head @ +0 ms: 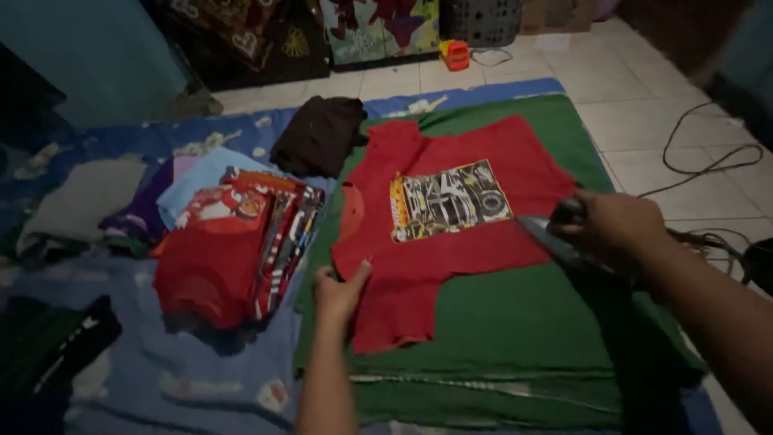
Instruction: Ironing and folding multiple t-shirts on a bed.
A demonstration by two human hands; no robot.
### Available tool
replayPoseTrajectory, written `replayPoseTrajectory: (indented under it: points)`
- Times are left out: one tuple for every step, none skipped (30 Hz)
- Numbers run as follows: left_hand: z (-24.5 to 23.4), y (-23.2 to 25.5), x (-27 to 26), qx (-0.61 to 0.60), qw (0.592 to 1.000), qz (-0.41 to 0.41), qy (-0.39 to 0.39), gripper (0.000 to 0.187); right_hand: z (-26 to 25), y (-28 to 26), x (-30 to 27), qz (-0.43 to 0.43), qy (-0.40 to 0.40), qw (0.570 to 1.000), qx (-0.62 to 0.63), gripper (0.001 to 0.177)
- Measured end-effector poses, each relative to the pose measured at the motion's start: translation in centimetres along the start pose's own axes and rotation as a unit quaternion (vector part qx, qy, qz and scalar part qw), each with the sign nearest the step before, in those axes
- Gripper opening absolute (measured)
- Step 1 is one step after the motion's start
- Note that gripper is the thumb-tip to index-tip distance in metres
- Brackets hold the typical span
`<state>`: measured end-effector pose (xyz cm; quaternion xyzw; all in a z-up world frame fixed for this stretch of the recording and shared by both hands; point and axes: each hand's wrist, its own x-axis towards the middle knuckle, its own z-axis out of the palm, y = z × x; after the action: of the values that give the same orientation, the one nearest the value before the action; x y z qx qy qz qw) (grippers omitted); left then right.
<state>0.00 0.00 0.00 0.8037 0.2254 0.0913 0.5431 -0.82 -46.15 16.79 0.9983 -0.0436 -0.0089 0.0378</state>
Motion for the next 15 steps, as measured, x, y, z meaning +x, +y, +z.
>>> replayPoseTrajectory:
  points:
    - [-0.1,0.9,-1.5,-0.004,1.0,-0.005,0.003,0.098,0.2,0.9,0.1,-0.005,0.0,1.0,-0.005,0.068]
    - [-0.2,1.8,-2.9,-0.006,1.0,0.005,0.009,0.1,0.4,1.8,0.1,-0.014,-0.007,1.0,-0.012,0.064]
    - [-0.6,3.0,-4.0,-0.007,1.0,0.018,0.019,0.104,0.3,2.4,0.6,-0.025,-0.01,0.999,-0.017,0.061]
    - [0.0,2.5,-3.8,-0.012,0.999,0.015,0.027,0.104,0.3,3.3,1.4,-0.034,-0.006,0.999,-0.02,0.061]
    - [0.3,1.8,-3.6,-0.03,0.999,0.032,0.016,0.097,0.6,4.0,1.8,-0.067,-0.023,0.997,-0.019,0.067]
    - [0.6,1.1,-3.4,-0.048,0.998,0.05,0.004,0.092,1.0,4.7,2.2,-0.101,-0.04,0.994,-0.018,0.073]
    - [1.2,0.3,-2.6,-0.047,0.998,0.049,0.008,0.092,0.6,4.6,2.3,-0.105,-0.039,0.994,-0.017,0.073]
    - [1.9,-0.6,-1.8,-0.04,0.998,0.047,-0.002,0.08,0.3,4.5,2.5,-0.131,-0.066,0.986,-0.075,0.071]
    - [2.2,-1.8,-1.0,-0.03,0.999,0.043,-0.013,0.069,0.2,4.1,2.6,-0.158,-0.094,0.974,-0.13,0.069]
    - [1.8,-1.6,-1.8,-0.027,0.999,0.041,-0.008,0.069,0.7,4.2,2.9,-0.163,-0.095,0.974,-0.127,0.069]
    - [1.5,-1.2,-2.3,-0.048,0.998,0.02,-0.022,0.062,1.3,4.5,3.2,-0.154,-0.083,0.978,-0.112,0.071]
    - [1.3,-0.9,-2.8,-0.068,0.997,0.0,-0.035,0.056,1.9,4.8,3.6,-0.145,-0.072,0.982,-0.098,0.073]
    - [0.9,-0.8,-2.9,-0.066,0.997,0.001,-0.033,0.056,1.4,4.4,3.0,-0.147,-0.07,0.982,-0.095,0.073]
    - [0.4,-0.8,-3.0,-0.085,0.994,-0.022,-0.062,0.047,1.0,3.9,2.3,-0.114,-0.054,0.99,-0.062,0.069]
    - [-0.1,-0.9,-3.1,-0.104,0.989,-0.047,-0.09,0.04,0.6,3.3,1.7,-0.081,-0.039,0.996,-0.029,0.065]
